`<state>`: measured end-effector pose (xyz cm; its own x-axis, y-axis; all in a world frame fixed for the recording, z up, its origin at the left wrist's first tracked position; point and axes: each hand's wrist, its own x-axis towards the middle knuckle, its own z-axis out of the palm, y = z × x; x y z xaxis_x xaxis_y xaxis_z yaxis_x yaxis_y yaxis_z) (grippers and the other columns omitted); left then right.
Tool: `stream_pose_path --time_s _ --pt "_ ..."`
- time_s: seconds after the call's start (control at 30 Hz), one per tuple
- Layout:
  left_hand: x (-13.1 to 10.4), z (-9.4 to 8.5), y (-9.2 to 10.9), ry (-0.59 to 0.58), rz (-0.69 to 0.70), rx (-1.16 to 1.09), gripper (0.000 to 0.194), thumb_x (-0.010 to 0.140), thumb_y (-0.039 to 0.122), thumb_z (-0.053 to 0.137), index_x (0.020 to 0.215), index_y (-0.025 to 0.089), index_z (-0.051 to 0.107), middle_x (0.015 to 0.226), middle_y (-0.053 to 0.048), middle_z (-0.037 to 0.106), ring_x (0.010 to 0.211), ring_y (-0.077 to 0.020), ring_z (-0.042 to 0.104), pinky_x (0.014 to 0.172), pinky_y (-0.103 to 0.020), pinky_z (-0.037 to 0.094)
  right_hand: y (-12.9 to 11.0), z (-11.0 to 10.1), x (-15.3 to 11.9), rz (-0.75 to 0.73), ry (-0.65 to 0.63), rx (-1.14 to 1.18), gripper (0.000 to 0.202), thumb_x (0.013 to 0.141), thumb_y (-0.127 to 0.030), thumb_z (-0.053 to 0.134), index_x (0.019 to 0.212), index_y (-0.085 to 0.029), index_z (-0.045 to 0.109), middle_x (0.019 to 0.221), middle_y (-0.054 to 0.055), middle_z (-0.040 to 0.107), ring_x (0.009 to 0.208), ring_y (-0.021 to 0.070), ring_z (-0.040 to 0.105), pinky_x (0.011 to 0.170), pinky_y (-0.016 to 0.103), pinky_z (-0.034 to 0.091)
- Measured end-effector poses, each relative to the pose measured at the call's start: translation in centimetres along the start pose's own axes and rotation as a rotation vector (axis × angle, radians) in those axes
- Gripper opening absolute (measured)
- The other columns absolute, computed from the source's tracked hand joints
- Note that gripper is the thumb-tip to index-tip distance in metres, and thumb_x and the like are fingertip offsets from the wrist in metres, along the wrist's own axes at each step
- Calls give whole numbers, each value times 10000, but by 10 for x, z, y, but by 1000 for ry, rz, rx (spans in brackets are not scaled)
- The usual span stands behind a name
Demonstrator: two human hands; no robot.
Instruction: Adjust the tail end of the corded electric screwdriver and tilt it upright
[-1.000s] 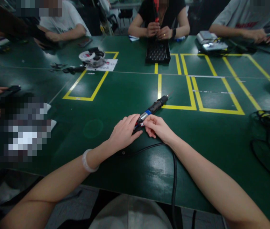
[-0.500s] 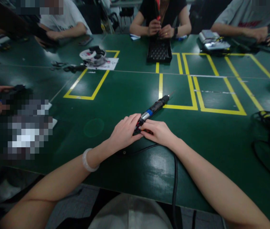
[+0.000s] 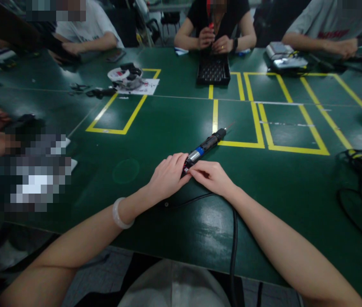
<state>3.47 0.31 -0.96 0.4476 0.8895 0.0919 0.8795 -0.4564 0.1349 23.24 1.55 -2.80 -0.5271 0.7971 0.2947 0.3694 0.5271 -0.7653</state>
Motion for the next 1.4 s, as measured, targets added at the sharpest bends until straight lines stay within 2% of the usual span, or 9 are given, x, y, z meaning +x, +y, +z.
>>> stream_pose_path --time_s 0.1,0.17,0.33,0.47,0.67,0.93,1.17,1.3,1.4 --pt "2 -1 0 -15 4 13 472 972 407 605 1340 143 471 1302 -149 595 1123 -288 600 901 -390 485 6 -2 0 132 71 102 278 982 -391 539 995 -188 727 744 23 679 575 134 552 583 271 423" --pt "3 -3 -1 -25 14 26 474 951 391 646 1319 148 474 1289 -144 594 1113 -287 604 893 -386 489 10 -3 0 192 107 172 306 972 -430 547 984 -181 725 653 -3 620 534 127 529 549 263 414" --pt "3 -10 -13 -52 16 75 480 949 384 661 1317 139 474 1244 -148 602 1070 -286 618 869 -385 496 13 -3 0 246 128 258 331 953 -470 572 903 -176 715 596 -17 562 514 121 519 520 253 398" --pt "0 -15 -34 -71 2 129 492 957 377 651 1335 113 478 1269 -162 591 1080 -297 609 886 -393 496 11 -3 0 256 124 260 295 948 -423 578 898 -168 717 599 -20 559 514 114 514 518 247 392" --pt "-2 -25 -83 -99 -146 177 493 990 398 572 1370 100 475 1322 -189 569 1105 -318 607 907 -407 499 11 -3 -1 272 111 262 281 943 -400 574 894 -164 718 605 -18 567 524 114 526 523 242 400" --pt "6 -33 -170 -101 -394 220 501 1002 443 500 1368 100 484 1308 -199 569 1182 -357 589 966 -436 496 11 -2 2 292 106 271 281 931 -398 577 877 -157 709 589 -22 555 519 110 522 522 235 402" --pt "12 -35 -243 -82 -580 293 525 1024 475 462 1338 54 473 1327 -233 541 1203 -368 564 986 -449 476 15 -1 2 259 86 235 276 939 -376 565 886 -151 716 621 -15 581 537 109 541 546 232 409" --pt "16 -40 -271 -97 -683 287 527 1042 450 449 1371 40 419 1387 -225 496 1248 -352 518 1034 -476 441 16 0 2 257 79 219 267 945 -367 564 883 -156 717 619 -16 587 538 111 545 551 234 406" --pt "17 -42 -278 -102 -719 295 537 1051 448 418 1390 31 403 1414 -231 474 1273 -347 498 1042 -473 431 16 -1 2 255 74 203 265 949 -357 558 889 -157 721 618 -16 592 540 113 550 557 236 406"
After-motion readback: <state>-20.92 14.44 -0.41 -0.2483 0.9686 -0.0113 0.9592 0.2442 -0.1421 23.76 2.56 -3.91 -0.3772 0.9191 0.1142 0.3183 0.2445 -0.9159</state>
